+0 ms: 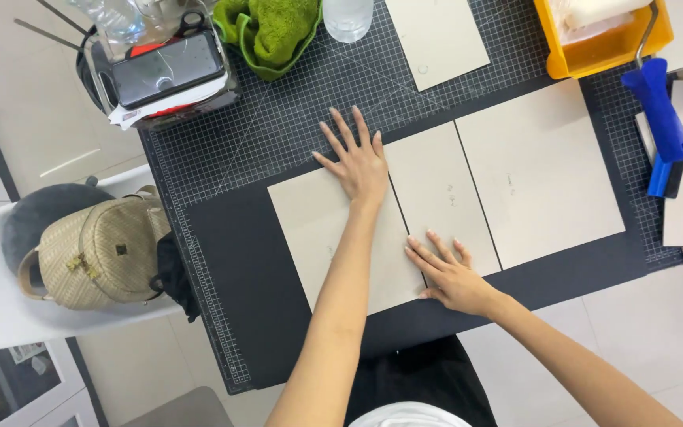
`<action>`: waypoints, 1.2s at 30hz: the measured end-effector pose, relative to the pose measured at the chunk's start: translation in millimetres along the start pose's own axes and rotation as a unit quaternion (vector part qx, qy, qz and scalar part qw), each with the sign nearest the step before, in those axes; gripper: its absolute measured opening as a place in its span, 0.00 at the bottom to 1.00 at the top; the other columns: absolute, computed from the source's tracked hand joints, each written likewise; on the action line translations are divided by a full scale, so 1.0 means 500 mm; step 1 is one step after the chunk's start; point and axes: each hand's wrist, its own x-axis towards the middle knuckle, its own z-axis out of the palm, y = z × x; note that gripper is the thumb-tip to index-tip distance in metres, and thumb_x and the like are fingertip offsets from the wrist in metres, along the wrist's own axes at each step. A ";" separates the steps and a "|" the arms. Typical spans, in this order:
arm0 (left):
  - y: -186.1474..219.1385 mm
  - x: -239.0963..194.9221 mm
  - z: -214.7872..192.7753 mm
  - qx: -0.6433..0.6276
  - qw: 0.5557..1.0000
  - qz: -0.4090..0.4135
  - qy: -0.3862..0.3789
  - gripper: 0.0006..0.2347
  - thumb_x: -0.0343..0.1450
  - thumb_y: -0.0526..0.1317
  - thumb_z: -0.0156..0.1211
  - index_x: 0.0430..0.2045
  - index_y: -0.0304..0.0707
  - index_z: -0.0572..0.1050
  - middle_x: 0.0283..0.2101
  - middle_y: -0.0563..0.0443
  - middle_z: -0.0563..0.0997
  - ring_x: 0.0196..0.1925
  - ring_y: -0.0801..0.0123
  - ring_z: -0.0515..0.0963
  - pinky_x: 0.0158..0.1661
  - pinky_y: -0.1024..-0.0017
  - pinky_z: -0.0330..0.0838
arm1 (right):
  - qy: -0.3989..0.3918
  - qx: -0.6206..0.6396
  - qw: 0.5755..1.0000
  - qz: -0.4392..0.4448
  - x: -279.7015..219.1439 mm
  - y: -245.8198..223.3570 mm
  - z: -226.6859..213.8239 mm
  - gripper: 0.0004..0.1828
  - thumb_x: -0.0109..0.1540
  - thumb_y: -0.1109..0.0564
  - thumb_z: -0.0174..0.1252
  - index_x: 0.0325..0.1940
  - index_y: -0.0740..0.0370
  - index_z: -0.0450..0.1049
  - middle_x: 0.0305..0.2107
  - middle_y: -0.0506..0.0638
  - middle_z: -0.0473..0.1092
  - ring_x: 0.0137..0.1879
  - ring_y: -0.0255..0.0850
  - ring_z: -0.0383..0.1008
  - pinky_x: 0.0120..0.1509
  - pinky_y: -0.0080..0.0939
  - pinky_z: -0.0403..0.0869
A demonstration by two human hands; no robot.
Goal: Applying glue to cardboard panels with a roller and pressing them onto a black covering sheet using a scraper to create a folder or book cover.
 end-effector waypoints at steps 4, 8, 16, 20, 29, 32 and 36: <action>-0.011 0.030 0.025 0.009 0.999 0.017 0.031 0.26 0.80 0.55 0.28 0.73 0.46 0.47 0.76 0.31 0.43 0.77 0.34 0.40 0.61 0.21 0.38 | -0.014 0.064 0.998 0.011 0.004 0.012 0.005 0.51 0.61 0.32 0.53 0.80 0.38 0.34 0.77 0.37 0.24 0.80 0.49 0.17 0.74 0.65 0.31; -0.046 -0.035 -0.002 -0.002 0.997 0.017 0.076 0.32 0.77 0.61 0.36 0.73 0.41 0.46 0.76 0.29 0.41 0.77 0.35 0.42 0.63 0.25 0.40 | 0.105 0.230 0.967 0.040 -0.003 0.021 0.035 0.67 0.49 0.33 0.70 0.80 0.44 0.34 0.78 0.47 0.28 0.81 0.49 0.26 0.77 0.65 0.39; -0.092 -0.269 -0.042 0.027 0.980 -0.170 0.098 0.36 0.73 0.61 0.44 0.72 0.37 0.50 0.73 0.24 0.50 0.75 0.33 0.47 0.62 0.28 0.45 | 0.174 0.208 0.962 0.000 -0.014 0.030 0.056 0.66 0.51 0.35 0.68 0.79 0.49 0.32 0.76 0.56 0.30 0.80 0.52 0.32 0.77 0.65 0.47; -0.078 -0.378 -0.076 -0.023 0.962 -0.256 0.086 0.35 0.74 0.58 0.45 0.71 0.34 0.49 0.72 0.20 0.48 0.75 0.32 0.44 0.66 0.33 0.36 | 0.209 0.133 0.968 -0.029 -0.003 0.045 0.086 0.56 0.52 0.30 0.63 0.77 0.45 0.46 0.76 0.50 0.39 0.80 0.49 0.36 0.75 0.64 0.52; -0.130 -0.547 -0.071 0.022 0.933 -0.343 0.106 0.33 0.73 0.54 0.49 0.71 0.34 0.51 0.74 0.24 0.45 0.77 0.38 0.44 0.66 0.38 0.45 | 0.256 0.118 0.958 -0.055 0.009 0.057 0.105 0.49 0.51 0.29 0.65 0.73 0.37 0.58 0.74 0.47 0.45 0.80 0.49 0.39 0.73 0.66 0.56; -0.232 -0.603 -0.105 0.002 0.898 -0.425 0.111 0.33 0.75 0.53 0.48 0.71 0.30 0.51 0.74 0.21 0.43 0.77 0.37 0.41 0.66 0.34 0.43 | 0.270 0.115 0.954 -0.063 0.012 0.059 0.109 0.48 0.51 0.30 0.66 0.72 0.37 0.59 0.73 0.46 0.47 0.80 0.50 0.40 0.74 0.67 0.56; -0.406 -0.704 -0.139 -0.221 0.763 -0.594 0.127 0.45 0.73 0.67 0.46 0.72 0.25 0.40 0.72 0.16 0.33 0.75 0.33 0.27 0.65 0.28 0.28 | 0.264 0.128 0.954 -0.069 0.034 0.075 0.122 0.50 0.49 0.31 0.69 0.72 0.37 0.60 0.73 0.46 0.48 0.80 0.53 0.40 0.73 0.70 0.56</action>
